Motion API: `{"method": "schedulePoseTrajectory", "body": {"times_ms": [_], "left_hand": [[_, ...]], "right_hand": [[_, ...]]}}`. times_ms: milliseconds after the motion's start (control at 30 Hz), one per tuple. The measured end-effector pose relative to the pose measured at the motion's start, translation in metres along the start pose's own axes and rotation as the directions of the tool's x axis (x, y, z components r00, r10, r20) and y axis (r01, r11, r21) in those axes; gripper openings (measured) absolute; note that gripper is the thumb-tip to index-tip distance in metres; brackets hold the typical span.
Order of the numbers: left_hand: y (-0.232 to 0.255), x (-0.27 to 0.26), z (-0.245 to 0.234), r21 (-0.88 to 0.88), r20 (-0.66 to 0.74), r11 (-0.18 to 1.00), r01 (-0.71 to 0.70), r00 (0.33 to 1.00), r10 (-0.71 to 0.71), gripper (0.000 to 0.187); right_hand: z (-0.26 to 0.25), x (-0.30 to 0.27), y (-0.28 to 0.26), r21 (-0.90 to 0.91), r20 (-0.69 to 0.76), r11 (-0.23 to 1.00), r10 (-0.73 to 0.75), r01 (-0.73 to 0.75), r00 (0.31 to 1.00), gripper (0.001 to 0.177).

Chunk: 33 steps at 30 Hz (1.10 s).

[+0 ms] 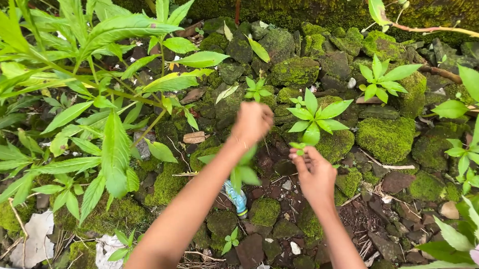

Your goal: Pulling small weeds and moss from between rocks and off a wall in a garden area by hand.

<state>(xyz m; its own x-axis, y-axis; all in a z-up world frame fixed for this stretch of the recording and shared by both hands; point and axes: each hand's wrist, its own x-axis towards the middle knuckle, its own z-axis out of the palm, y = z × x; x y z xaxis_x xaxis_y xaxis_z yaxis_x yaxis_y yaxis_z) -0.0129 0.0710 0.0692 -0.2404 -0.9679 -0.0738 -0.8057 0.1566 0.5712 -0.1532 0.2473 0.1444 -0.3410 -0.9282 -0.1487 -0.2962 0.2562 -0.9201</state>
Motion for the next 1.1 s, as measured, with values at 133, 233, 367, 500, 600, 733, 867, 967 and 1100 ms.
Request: {"method": "schedulePoseTrajectory", "body": {"times_ms": [133, 233, 367, 500, 600, 733, 867, 967, 1100], "left_hand": [[0.052, -0.058, -0.015, -0.310, 0.238, 0.949, -0.052, 0.962, 0.131, 0.015], [0.077, -0.077, -0.020, -0.507, 0.343, 0.857, 0.087, 0.933, 0.108, 0.024], [0.094, -0.090, -0.014, -0.571, 0.324, 0.821, 0.022, 0.924, 0.201, 0.042], [0.130, -0.101, -0.039, -0.568, 0.393, 0.812, 0.135, 0.911, 0.124, 0.037], [0.144, -0.108, -0.040, -0.550, 0.447, 0.819, 0.165, 0.886, 0.121, 0.041], [0.145, -0.119, -0.030, -0.561, 0.370, 0.828, 0.004, 0.896, 0.246, 0.040], [0.140, -0.139, -0.019, -0.543, 0.274, 0.834, -0.093, 0.920, 0.281, 0.037], [0.146, -0.143, -0.019, -0.616, 0.315, 0.788, 0.011, 0.920, 0.233, 0.035], [0.157, -0.132, 0.004, -0.693, 0.172, 0.711, -0.122, 0.929, 0.327, 0.034]], "right_hand": [[-0.004, -0.002, -0.002, 0.114, -0.154, 0.985, -0.112, 0.131, 0.982, 0.014], [-0.007, 0.001, 0.015, 0.082, -0.231, 0.972, -0.196, 0.219, 0.953, 0.015], [-0.020, 0.004, 0.030, -0.060, -0.244, 0.960, -0.280, 0.274, 0.928, 0.018], [-0.040, 0.005, 0.056, -0.221, -0.162, 0.927, -0.342, 0.304, 0.926, 0.010], [-0.054, 0.003, 0.066, -0.339, -0.203, 0.871, -0.437, 0.356, 0.876, 0.017], [-0.071, -0.003, 0.064, -0.355, -0.250, 0.906, -0.329, 0.230, 0.911, 0.006], [-0.077, -0.017, 0.027, -0.235, -0.231, 0.970, -0.115, 0.059, 0.966, 0.007], [-0.081, -0.019, 0.010, -0.316, -0.176, 0.944, -0.161, 0.099, 0.971, 0.016], [-0.098, -0.009, -0.010, -0.270, -0.161, 0.944, -0.237, 0.189, 0.958, 0.019]]}}
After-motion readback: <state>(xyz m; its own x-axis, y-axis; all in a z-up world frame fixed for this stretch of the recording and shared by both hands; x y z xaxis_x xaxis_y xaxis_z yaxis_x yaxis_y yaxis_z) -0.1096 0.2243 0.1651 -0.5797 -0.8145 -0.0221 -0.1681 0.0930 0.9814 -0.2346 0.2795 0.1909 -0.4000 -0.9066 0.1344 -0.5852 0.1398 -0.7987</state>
